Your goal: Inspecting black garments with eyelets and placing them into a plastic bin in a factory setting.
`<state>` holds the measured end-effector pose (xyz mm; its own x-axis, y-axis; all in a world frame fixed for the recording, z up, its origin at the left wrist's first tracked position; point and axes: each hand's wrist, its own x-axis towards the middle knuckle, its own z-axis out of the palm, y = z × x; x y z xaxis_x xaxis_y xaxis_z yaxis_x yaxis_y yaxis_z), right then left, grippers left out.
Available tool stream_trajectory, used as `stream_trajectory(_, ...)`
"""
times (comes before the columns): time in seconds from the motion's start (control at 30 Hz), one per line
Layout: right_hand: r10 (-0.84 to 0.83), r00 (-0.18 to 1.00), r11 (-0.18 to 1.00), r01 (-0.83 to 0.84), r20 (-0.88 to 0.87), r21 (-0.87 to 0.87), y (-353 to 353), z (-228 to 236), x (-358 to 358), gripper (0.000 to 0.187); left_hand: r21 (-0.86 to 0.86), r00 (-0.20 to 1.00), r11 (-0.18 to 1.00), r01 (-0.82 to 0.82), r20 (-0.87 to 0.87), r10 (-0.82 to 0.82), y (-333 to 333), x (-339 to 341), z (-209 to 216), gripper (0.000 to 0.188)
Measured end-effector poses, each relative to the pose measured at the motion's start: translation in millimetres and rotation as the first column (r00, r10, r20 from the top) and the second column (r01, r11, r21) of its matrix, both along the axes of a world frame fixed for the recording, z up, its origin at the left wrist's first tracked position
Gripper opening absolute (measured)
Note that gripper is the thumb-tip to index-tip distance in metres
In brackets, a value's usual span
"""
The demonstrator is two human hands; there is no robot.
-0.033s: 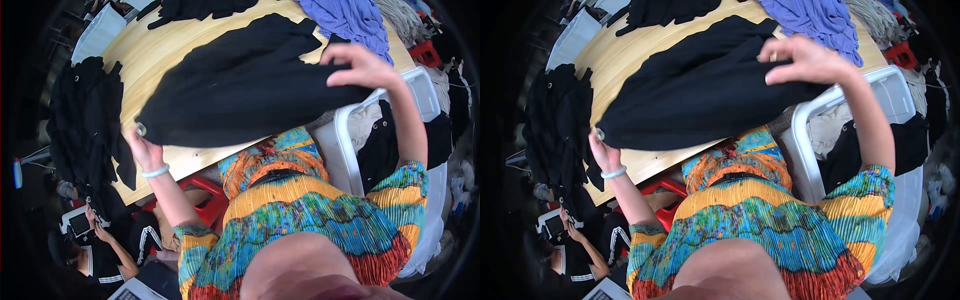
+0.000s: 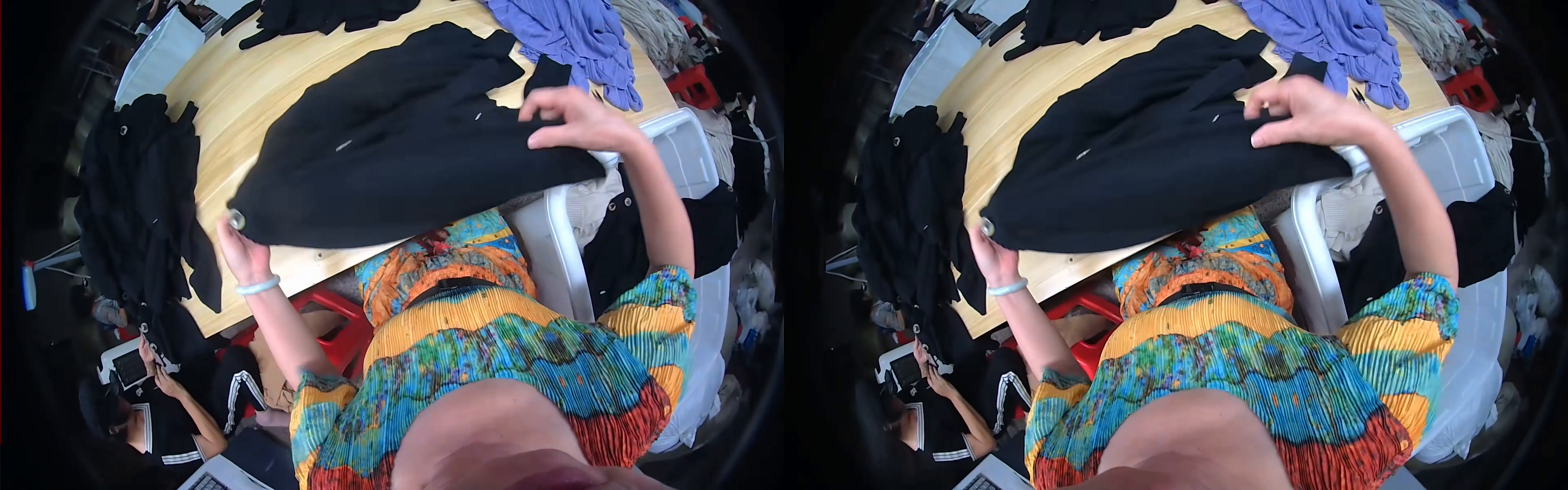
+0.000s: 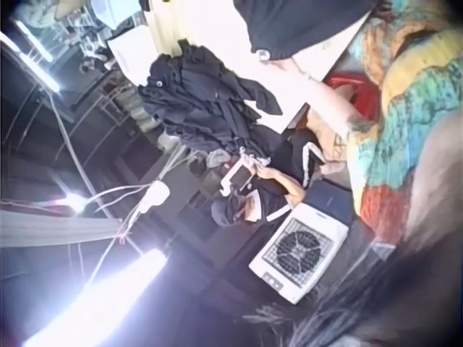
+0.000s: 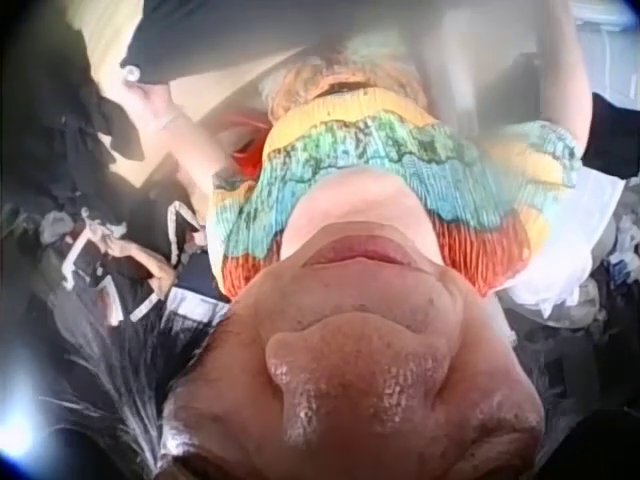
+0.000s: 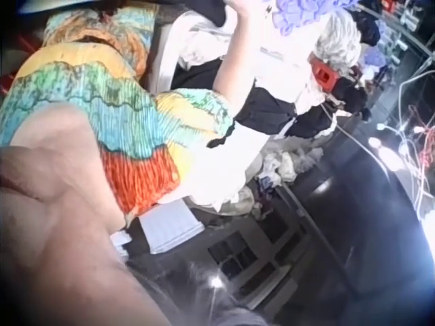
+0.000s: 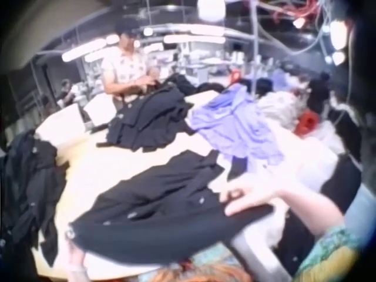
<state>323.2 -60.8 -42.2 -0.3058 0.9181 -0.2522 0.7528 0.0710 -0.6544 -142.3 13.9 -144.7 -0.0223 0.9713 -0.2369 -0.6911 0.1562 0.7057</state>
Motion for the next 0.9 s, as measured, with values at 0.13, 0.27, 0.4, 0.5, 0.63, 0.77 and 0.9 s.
stream_trajectory(0.13,-0.155,0.973,0.984,0.138,-0.168,-0.111,13,-86,26,0.023,-0.065,0.999,0.997,0.034,-0.005,-0.034,-16,-20,-45,0.029)
stream_trajectory(0.27,-0.276,0.949,0.927,0.304,-0.151,0.217,51,-109,21,0.018,-0.055,1.0,0.998,0.017,-0.024,-0.018,-21,-12,-37,0.031)
stream_trajectory(0.4,-0.288,0.954,0.869,0.222,0.087,0.441,79,-117,3,0.04,0.021,0.999,0.999,0.033,-0.022,-0.033,-20,-9,-23,0.03)
stream_trajectory(0.5,-0.235,0.926,0.901,0.094,0.294,0.424,95,-132,2,0.033,0.078,0.998,0.997,0.005,-0.056,-0.001,-22,2,0,0.028)
stream_trajectory(0.63,-0.388,0.908,0.658,0.152,0.16,0.737,91,-111,3,0.016,0.2,0.998,0.98,-0.001,-0.061,0.013,-36,-6,36,0.024)
stream_trajectory(0.77,-0.557,0.821,-0.002,0.148,-0.124,0.989,107,-43,49,0.021,0.232,0.995,0.968,-0.094,0.004,0.095,-68,7,75,0.02)
stream_trajectory(0.9,-0.363,0.904,-0.13,0.193,-0.228,0.973,127,-23,43,0.019,0.176,0.973,0.979,-0.105,-0.184,0.138,-79,14,10,0.012)
